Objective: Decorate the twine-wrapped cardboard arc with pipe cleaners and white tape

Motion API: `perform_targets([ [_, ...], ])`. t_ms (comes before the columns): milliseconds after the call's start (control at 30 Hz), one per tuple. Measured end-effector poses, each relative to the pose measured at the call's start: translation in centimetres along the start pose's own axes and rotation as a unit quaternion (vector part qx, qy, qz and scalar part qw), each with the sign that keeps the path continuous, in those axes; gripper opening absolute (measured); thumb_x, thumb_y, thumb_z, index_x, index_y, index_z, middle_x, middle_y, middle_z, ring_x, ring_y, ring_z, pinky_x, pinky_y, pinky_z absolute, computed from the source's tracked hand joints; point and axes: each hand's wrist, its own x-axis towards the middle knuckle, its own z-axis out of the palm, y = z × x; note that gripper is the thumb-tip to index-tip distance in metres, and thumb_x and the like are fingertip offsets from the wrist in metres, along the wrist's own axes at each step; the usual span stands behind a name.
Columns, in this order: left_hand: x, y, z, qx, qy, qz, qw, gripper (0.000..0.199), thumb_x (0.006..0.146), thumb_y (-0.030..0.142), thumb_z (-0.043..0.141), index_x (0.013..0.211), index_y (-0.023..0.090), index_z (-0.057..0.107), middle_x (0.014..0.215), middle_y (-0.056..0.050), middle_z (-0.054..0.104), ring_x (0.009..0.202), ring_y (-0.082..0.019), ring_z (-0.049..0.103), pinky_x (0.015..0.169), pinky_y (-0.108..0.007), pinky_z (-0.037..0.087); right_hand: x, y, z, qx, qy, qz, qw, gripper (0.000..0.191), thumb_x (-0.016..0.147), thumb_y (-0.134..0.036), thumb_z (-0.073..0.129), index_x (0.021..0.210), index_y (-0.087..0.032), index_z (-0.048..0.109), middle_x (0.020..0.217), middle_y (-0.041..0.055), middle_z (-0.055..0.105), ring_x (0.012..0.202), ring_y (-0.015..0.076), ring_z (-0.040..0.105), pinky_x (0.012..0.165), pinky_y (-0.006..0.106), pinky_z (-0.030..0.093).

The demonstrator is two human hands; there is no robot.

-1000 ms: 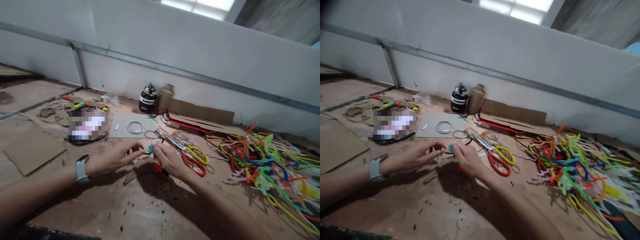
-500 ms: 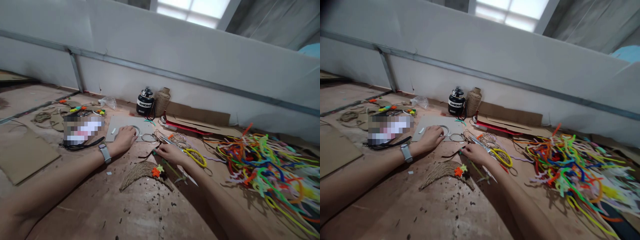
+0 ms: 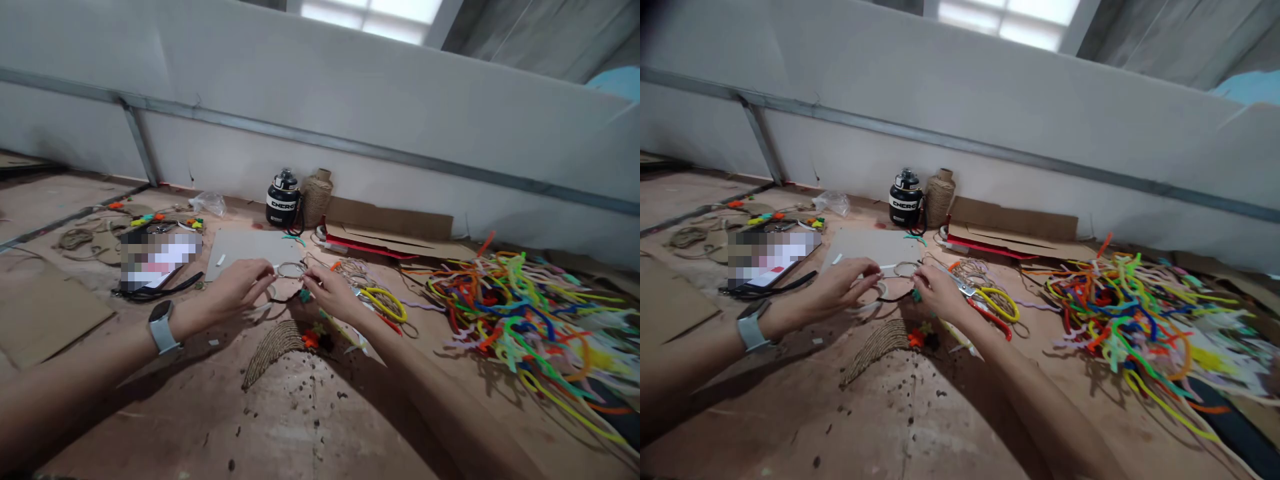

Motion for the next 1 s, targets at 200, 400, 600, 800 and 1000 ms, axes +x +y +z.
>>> perform_targets([
  [200,-1.5,-0.1,-0.2,0.088,-0.149,0.024,0.985,0.019,0.088,0.03,0.053,0.094,0.016,0.064,0.088,-0.008,0.063,0.084,-0.022,0.059,0.073,-0.031,0.044,-0.2,0.0,0.2,-0.014,-0.028,-0.027,0.999,0.013,0.091,-0.022,0.053,0.085,-0.017,0.063,0.077,0.0012,0.063,0.07,0.0138,0.054,0.064,0.024,0.036],
  [400,-2.4,-0.4,-0.2,0.11,-0.17,0.023,0.979,0.021,0.091,0.022,0.043,0.086,0.016,0.062,0.086,-0.008,0.062,0.079,-0.021,0.056,0.07,-0.03,0.04,-0.7,-1.6,-1.0,-0.055,-0.11,-0.046,0.991,0.013,0.09,-0.023,0.057,0.087,-0.015,0.066,0.084,0.0047,0.066,0.078,0.0166,0.058,0.069,0.026,0.04],
  [600,-3.3,0.2,-1.4,0.084,-0.184,0.012,0.979,0.019,0.087,0.035,0.055,0.088,0.017,0.06,0.09,-0.006,0.061,0.081,-0.021,0.056,0.071,-0.03,0.041,-2.1,-3.9,-1.5,-0.103,-0.271,-0.175,0.941,0.051,0.074,-0.045,0.076,0.114,-0.017,0.063,0.113,0.011,0.06,0.102,0.0249,0.057,0.087,0.034,0.045],
  [800,-3.8,0.3,-0.8,0.123,-0.165,0.019,0.978,0.024,0.095,0.034,0.045,0.086,0.016,0.057,0.091,-0.008,0.06,0.081,-0.022,0.055,0.072,-0.031,0.041,-3.2,-5.6,0.8,-0.203,-0.23,-0.148,0.94,0.05,0.081,-0.046,0.069,0.118,-0.014,0.06,0.11,0.0141,0.062,0.098,0.0277,0.058,0.084,0.037,0.045],
  [1000,-4.3,0.1,0.1,0.117,-0.139,0.007,0.983,0.023,0.098,0.034,0.041,0.094,0.016,0.055,0.093,-0.009,0.06,0.083,-0.022,0.055,0.075,-0.033,0.042,-3.2,-6.0,1.1,-0.216,-0.21,-0.128,0.945,0.04,0.085,-0.047,0.062,0.106,-0.014,0.064,0.101,0.0125,0.062,0.091,0.0252,0.057,0.077,0.035,0.044],
])
